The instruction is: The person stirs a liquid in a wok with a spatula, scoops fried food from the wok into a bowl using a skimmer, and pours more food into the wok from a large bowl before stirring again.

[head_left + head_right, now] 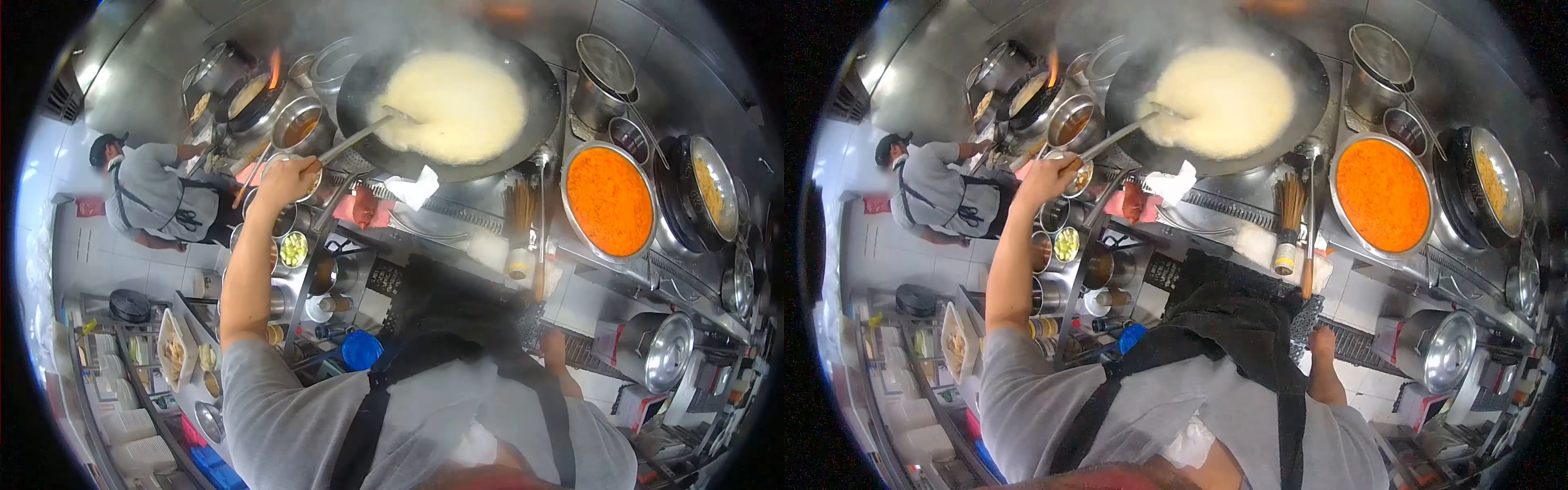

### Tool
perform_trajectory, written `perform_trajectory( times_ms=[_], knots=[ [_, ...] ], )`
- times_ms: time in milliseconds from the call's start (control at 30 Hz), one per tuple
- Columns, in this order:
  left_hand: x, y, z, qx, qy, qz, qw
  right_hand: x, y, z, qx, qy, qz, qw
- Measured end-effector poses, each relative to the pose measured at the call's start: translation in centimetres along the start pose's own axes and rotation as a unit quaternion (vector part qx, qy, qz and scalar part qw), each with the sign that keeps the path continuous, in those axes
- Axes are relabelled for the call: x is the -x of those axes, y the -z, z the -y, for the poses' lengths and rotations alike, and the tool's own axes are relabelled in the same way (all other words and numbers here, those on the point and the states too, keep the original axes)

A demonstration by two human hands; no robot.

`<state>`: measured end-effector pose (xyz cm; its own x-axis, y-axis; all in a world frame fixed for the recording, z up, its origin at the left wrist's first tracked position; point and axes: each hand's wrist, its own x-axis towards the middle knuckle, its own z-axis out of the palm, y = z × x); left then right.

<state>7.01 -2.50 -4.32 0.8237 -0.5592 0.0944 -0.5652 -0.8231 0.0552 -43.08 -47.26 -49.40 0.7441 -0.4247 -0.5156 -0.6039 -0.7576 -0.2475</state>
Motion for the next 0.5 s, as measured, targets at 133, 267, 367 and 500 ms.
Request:
perform_trajectory(
  times_ms=[133, 267, 367, 500],
  knots=[
    [3.6, 2.3, -0.6, 0.053, -0.027, 0.014, 0.998, 0.1, -0.7, -0.3, -0.009, 0.122, -0.145, 0.982],
    [5.0, 1.4, -1.2, 0.078, 0.024, 0.055, 0.995, 0.1, 2.9, 1.9, 0.045, 0.056, -0.009, 0.997],
    [4.3, -1.3, -1.3, 0.087, 0.01, 0.042, 0.995, -0.1, 3.2, 2.3, -0.023, 0.013, -0.014, 1.0],
    [1.8, -5.5, -1.4, 0.098, -0.01, 0.028, 0.995, 0.6, 3.4, 2.1, -0.048, 0.013, -0.047, 0.998]
  ],
)
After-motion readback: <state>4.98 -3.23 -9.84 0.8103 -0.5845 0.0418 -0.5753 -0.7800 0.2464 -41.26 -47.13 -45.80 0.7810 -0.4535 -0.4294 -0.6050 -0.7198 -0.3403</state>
